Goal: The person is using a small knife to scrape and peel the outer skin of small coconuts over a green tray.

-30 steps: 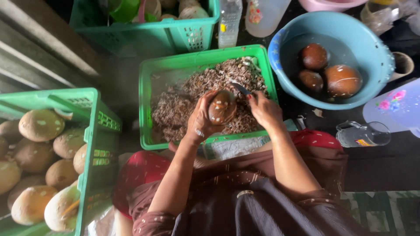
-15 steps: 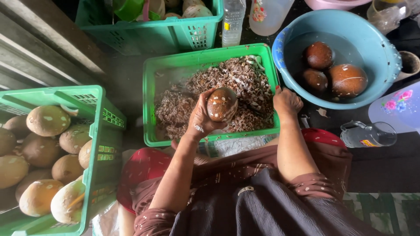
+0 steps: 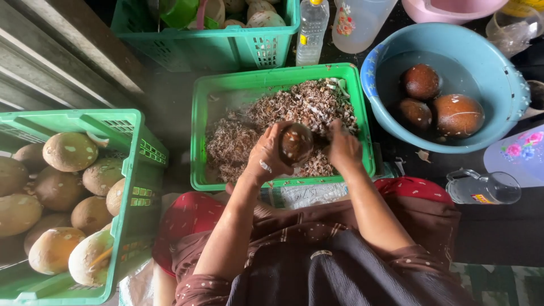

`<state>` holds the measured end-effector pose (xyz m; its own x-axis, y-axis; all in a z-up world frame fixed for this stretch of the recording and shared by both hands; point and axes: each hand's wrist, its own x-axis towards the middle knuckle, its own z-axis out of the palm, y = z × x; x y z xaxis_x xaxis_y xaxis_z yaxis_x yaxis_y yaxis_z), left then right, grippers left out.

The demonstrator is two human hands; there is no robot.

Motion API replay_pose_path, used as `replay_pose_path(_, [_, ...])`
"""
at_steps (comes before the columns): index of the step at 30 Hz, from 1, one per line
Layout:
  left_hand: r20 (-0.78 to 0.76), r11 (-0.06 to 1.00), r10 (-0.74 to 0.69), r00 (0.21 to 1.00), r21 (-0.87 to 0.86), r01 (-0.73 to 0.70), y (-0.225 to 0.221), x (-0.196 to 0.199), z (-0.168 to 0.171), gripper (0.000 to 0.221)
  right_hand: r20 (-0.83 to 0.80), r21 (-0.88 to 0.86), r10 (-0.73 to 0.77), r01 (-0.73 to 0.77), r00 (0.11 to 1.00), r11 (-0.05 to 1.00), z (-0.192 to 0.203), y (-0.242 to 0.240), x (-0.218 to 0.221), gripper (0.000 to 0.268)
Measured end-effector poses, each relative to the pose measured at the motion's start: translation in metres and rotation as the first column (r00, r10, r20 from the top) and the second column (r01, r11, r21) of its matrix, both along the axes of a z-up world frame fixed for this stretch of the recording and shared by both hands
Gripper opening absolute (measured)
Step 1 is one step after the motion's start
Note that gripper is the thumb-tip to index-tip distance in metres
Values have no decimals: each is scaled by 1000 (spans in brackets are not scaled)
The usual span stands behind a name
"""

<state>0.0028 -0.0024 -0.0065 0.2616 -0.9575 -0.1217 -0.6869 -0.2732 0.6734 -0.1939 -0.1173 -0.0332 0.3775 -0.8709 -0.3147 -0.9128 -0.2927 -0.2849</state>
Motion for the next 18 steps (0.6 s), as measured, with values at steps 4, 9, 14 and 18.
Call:
replay_pose_path(4, [-14, 997, -43, 999, 65, 44, 7, 0, 25, 121, 215, 39, -204, 200, 955, 979, 12, -5, -14, 55])
replay_pose_path(9, [31, 992, 4, 1000, 128, -8, -1, -15, 41, 120, 922, 216, -238, 105, 306, 971, 51, 25, 3, 44])
replay_pose_path(14, [-91, 980, 121, 988, 170, -105, -3, -20, 35, 111, 896, 345, -364, 120, 252, 931, 19, 30, 29, 34])
replay_pose_path(18, [-81, 976, 118, 990, 195, -100, -1, -29, 37, 112, 905, 274, -275, 49, 324, 961, -16, 26, 35, 50])
